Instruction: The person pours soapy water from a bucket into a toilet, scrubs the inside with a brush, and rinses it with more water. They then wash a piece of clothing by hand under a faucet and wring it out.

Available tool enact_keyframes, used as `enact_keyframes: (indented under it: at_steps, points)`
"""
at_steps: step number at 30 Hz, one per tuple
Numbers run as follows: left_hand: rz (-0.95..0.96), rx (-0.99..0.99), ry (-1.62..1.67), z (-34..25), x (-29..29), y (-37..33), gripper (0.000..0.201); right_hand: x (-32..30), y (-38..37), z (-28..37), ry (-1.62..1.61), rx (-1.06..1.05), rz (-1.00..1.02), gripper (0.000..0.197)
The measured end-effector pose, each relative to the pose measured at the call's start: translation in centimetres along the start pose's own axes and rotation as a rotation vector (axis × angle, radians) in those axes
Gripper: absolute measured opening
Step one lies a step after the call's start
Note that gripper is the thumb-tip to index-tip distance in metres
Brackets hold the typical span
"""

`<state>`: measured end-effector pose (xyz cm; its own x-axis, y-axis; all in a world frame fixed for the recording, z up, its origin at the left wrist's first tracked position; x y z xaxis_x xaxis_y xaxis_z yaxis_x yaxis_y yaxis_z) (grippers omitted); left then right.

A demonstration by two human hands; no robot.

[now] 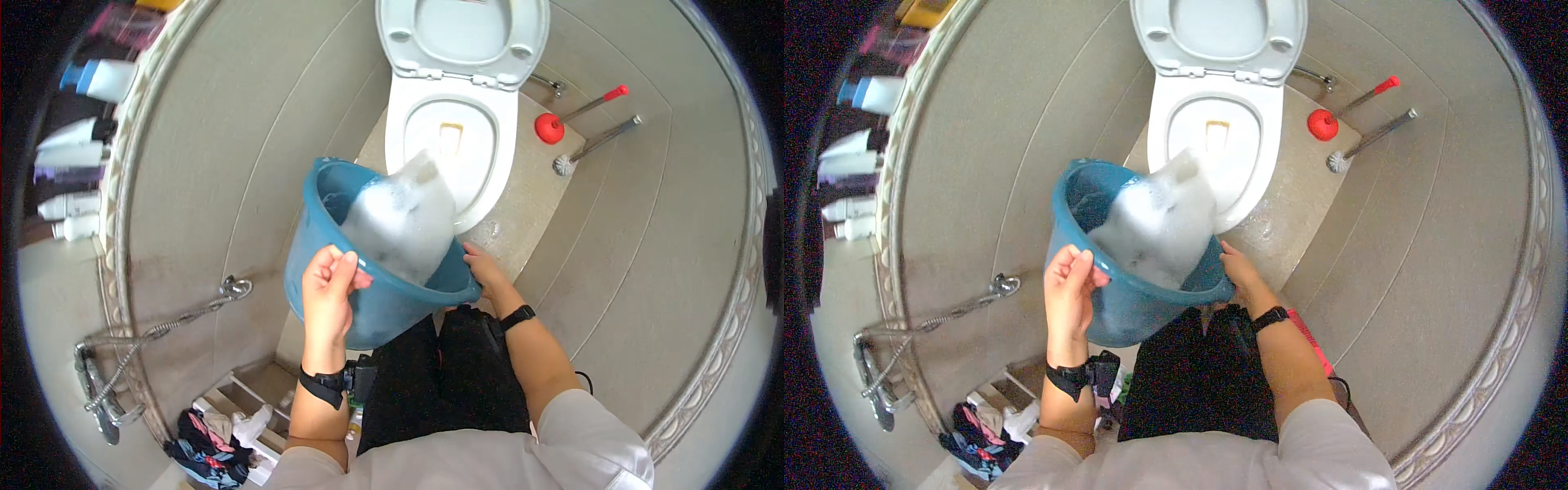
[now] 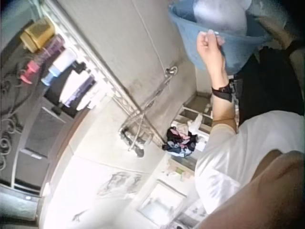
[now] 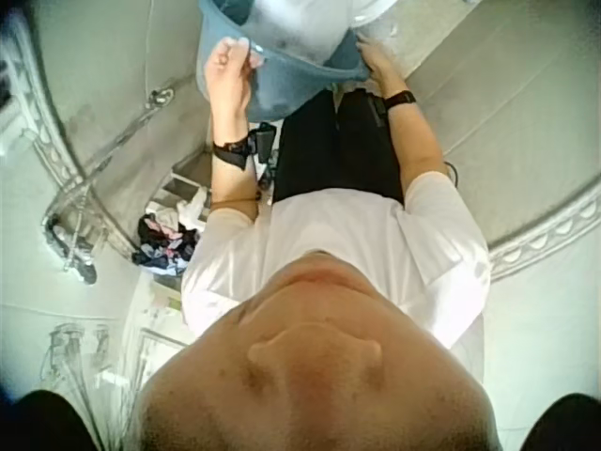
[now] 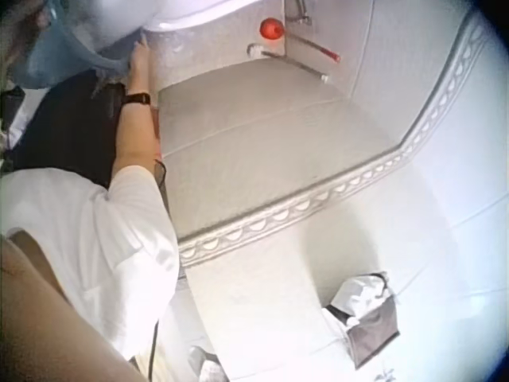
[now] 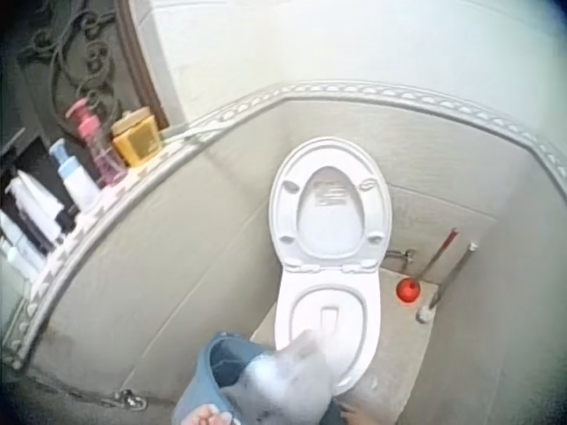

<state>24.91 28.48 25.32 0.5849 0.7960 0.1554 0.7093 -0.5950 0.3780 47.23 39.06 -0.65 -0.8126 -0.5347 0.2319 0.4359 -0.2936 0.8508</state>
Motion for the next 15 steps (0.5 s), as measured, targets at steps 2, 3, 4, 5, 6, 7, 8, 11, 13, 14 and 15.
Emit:
enact_keyframes:
  at_steps: [2,3,4,5,6,7,8,11,13,14,15]
  points:
    - [0.070,0.002,-0.102,-1.1,3.3,-0.8,0.014,-0.2,0.1,-0.5,-0.091,0.068,0.027,0.049]
    - [0.087,0.002,-0.113,-1.5,4.7,-1.1,0.014,-0.5,-0.6,-1.2,-0.138,0.062,0.036,0.048]
    - [0.114,0.002,-0.141,-1.9,6.2,-1.2,0.014,-0.3,-0.6,-1.3,-0.184,0.062,0.051,0.047]
    - [0.140,0.000,-0.168,-2.1,7.4,-1.4,0.014,-0.3,-0.5,-1.5,-0.200,0.061,0.052,0.047]
    - [0.184,0.008,-0.198,-2.2,8.5,-1.6,0.013,0.2,-0.3,-2.0,-0.264,0.089,0.088,0.046]
    - [0.194,0.009,-0.209,-2.3,9.4,-1.8,0.013,0.7,-0.2,-2.2,-0.328,0.112,0.125,0.045]
    - [0.215,0.019,-0.237,-2.4,10.3,-2.0,0.011,0.9,-0.3,-2.4,-0.341,0.109,0.127,0.045]
    - [0.298,0.027,-0.279,-2.2,12.8,-2.4,0.008,0.9,-0.8,-3.9,-0.457,0.161,0.126,0.043]
    - [0.328,0.052,-0.309,-2.5,14.6,-2.4,0.010,1.1,-1.1,-3.7,-0.478,0.121,0.112,0.043]
    - [0.332,0.050,-0.317,-2.5,15.1,-2.4,0.010,1.6,-0.9,-3.5,-0.487,0.122,0.113,0.043]
    - [0.343,0.051,-0.338,-2.6,15.6,-2.4,0.012,2.5,-0.7,-3.6,-0.539,0.158,0.140,0.039]
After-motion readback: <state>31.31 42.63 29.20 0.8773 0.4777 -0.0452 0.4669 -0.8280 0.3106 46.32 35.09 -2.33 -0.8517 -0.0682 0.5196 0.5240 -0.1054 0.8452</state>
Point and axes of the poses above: each hand's wrist, its own y-axis away from the middle knuckle, its own x-axis out of the palm, z = x × y, the point moved 10 cm from there along -y, towards the middle knuckle, and after that the axes turned 3 degrees about x, right-handed, at the moved point
